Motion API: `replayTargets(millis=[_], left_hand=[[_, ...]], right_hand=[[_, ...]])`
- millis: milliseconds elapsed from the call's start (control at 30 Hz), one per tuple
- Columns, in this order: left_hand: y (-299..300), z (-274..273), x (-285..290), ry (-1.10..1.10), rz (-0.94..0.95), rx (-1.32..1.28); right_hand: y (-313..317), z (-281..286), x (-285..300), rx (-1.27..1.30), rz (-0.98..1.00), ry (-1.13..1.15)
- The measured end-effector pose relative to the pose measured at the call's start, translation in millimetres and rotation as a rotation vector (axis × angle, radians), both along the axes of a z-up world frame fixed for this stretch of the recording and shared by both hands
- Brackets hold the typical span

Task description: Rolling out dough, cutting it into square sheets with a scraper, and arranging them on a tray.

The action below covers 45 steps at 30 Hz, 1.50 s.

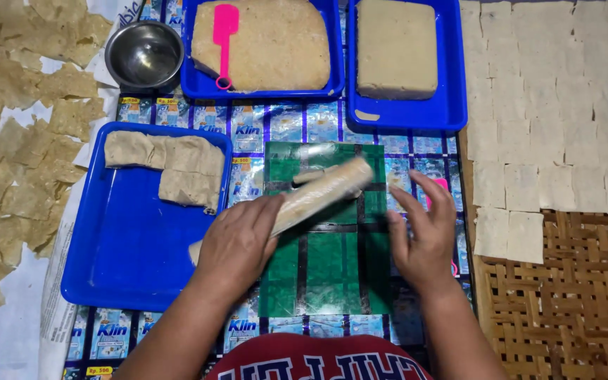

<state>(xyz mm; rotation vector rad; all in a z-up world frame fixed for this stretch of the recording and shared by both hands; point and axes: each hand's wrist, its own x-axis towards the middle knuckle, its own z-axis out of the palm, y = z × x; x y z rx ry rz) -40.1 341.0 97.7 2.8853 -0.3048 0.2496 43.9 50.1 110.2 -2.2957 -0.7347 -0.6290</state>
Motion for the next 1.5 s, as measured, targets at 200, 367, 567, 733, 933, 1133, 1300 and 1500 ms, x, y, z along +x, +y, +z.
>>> replayTargets(millis=[200, 367, 567, 733, 933, 1133, 1300, 1500], left_hand=[[-22, -10, 78, 0.106, -0.265, -0.159], [-6, -45, 130, 0.185, -0.049, -0.136], [-9, -113, 137, -0.009, 0.134, -0.04], [-10, -118, 151, -0.055, 0.168, -0.024], [-10, -128, 165, 0.007, 0.195, -0.047], [-11, -129, 169, -0.14, 0.221, -0.056], [-16, -110, 151, -0.34, 0.195, -0.048], [-11, -139, 151, -0.17, 0.187, -0.027]], right_hand=[[11, -54, 95, -0.455, 0.108, -0.269], [7, -109, 129, -0.539, -0.052, -0.08], [6, -127, 126, -0.604, -0.051, 0.096], [4, -139, 141, -0.647, -0.049, 0.171], [13, -125, 146, -0.661, -0.08, 0.352], [12, -144, 157, -0.652, -0.125, 0.227], [16, -142, 133, -0.552, -0.2, -0.116], [3, -152, 149, -0.574, -0.027, 0.25]])
